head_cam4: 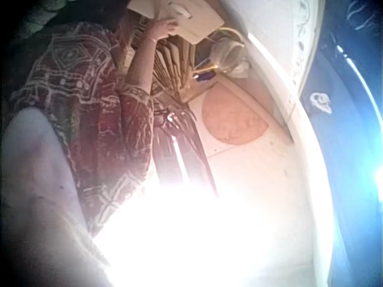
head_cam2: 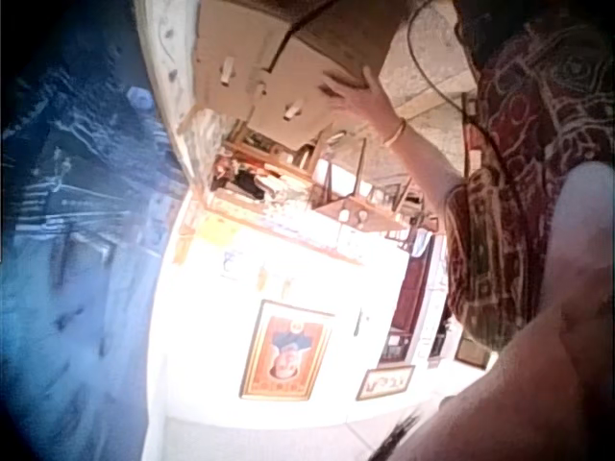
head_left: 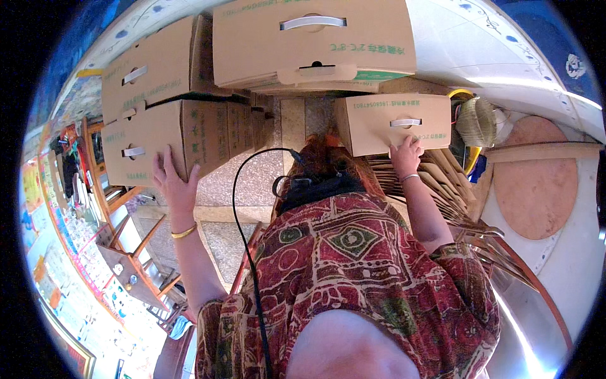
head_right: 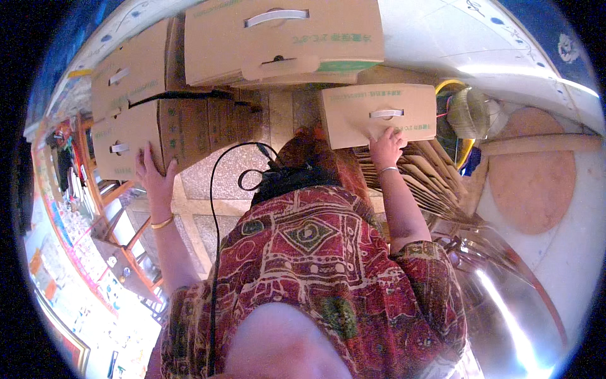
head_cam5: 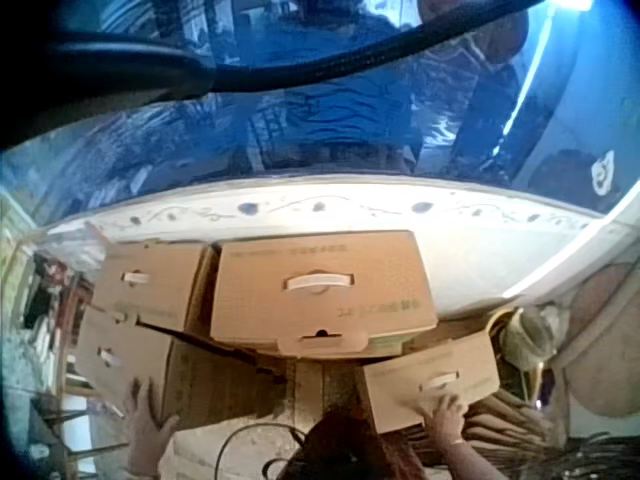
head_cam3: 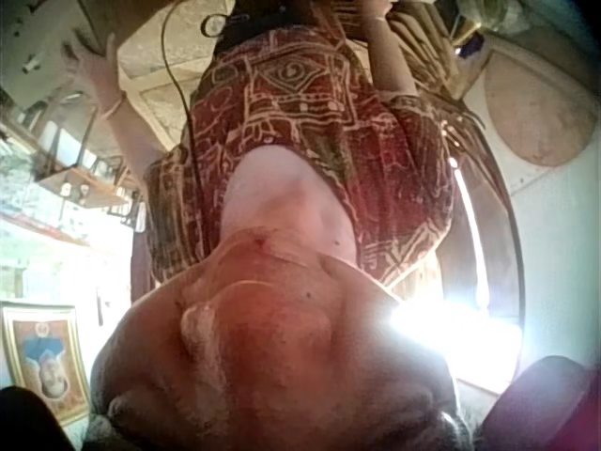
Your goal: The person assembles flat-packed cardboard boxes by folding the sides and interlocking the tabs. They handle the boxes one at a time, stacking the finished units, and briefly move a wooden stool to clear the workspace.
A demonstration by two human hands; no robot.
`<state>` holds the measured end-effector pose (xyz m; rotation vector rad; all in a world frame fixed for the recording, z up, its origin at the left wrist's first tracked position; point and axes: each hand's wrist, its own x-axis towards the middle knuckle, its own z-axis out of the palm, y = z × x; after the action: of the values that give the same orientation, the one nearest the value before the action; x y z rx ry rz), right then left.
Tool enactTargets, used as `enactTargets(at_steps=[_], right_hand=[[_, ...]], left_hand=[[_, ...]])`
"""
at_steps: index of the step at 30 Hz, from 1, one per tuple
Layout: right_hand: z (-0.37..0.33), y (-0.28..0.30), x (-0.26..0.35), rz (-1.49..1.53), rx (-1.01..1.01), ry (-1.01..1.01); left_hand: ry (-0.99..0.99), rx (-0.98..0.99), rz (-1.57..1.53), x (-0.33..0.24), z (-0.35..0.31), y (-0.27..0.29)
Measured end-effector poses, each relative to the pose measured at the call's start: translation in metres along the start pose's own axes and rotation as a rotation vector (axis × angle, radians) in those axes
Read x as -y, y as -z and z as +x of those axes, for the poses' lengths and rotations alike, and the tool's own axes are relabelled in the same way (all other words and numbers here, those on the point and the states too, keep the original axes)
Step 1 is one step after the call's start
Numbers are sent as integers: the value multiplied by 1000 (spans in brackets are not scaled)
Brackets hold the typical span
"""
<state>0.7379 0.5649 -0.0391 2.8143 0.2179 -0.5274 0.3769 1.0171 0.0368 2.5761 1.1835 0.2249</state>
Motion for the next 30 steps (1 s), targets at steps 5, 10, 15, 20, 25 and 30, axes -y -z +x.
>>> enactTargets(at_steps=[5,10,15,20,25,30], right_hand=[[9,-1,-3,-13,9,-26],[12,-4,-4,-27,21,-38],[15,-3,-9,-26,66,-47],[18,-3,-17,-14,67,-51],[27,-14,-33,-52,31,-42],[36,-19,-50,-45,49,-66]], left_hand=[[11,1,-3,-10,-1,-1],[50,13,15,-12,-2,-5],[26,3,35,-10,-3,-4],[-4,-42,17,-7,-5,-5],[-16,-69,23,-5,-7,-5],[-6,-54,30,-8,-9,-4]])
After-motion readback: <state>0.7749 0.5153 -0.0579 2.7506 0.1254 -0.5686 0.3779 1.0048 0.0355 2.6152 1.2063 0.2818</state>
